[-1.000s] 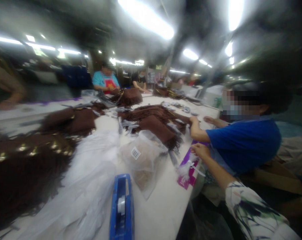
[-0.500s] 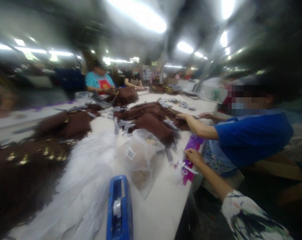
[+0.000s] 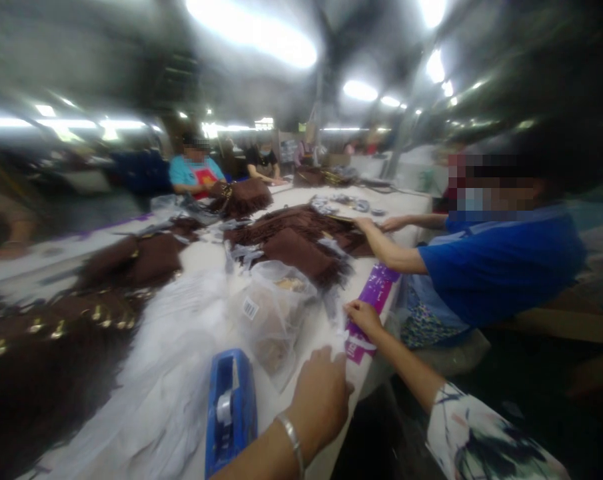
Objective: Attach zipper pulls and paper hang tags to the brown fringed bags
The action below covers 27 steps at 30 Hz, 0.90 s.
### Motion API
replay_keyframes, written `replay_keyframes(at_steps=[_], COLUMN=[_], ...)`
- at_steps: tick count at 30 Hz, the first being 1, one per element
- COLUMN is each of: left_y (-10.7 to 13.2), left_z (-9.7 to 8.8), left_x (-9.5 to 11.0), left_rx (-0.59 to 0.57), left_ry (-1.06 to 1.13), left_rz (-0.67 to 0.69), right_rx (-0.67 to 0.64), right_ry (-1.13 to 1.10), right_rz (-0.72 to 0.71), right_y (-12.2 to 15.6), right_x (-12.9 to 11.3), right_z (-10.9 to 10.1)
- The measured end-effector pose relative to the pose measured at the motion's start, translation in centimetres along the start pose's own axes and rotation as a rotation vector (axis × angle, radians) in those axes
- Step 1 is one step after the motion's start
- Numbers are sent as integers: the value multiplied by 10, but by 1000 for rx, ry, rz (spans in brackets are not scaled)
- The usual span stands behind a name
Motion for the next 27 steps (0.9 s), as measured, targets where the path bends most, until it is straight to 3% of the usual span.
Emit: replay_keyframes(at_steps=[4,7,9,15,22,25,27], left_y=[-53,-66,-69,-67,-60,-55,-53], left_z=[47,74,82,76,75,79,81], left_x=[4,-2,-7,-32,-46,-44,-45], left_rx=[33,75,100,66,70,79,75], left_ry=[-61,-109,-156,-258,-393,-376,-352], left_rz=[-154,-165,-128,68,121,140,126], right_rx=[13,20,18,-1,-19,24,123], right_ry=[47,64,58,-11,-49,-26,2], right_rz=[12,20,23,20,-18,-24,-6], right_y=[3,2,1,-3,-6,-12,-19], right_x=[-2,0,2,13,15,11,9], right_z=[-2,-2,-1,1,5,-4,-20])
Point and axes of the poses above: each hand's wrist, its own y-axis away from the middle knuckle, its own z-axis out of the palm, x = y × z, the point moved 4 cm from there along -y, towards the middle knuckle, and after that the axes turned 3 degrees about x, right-handed, at the moved point
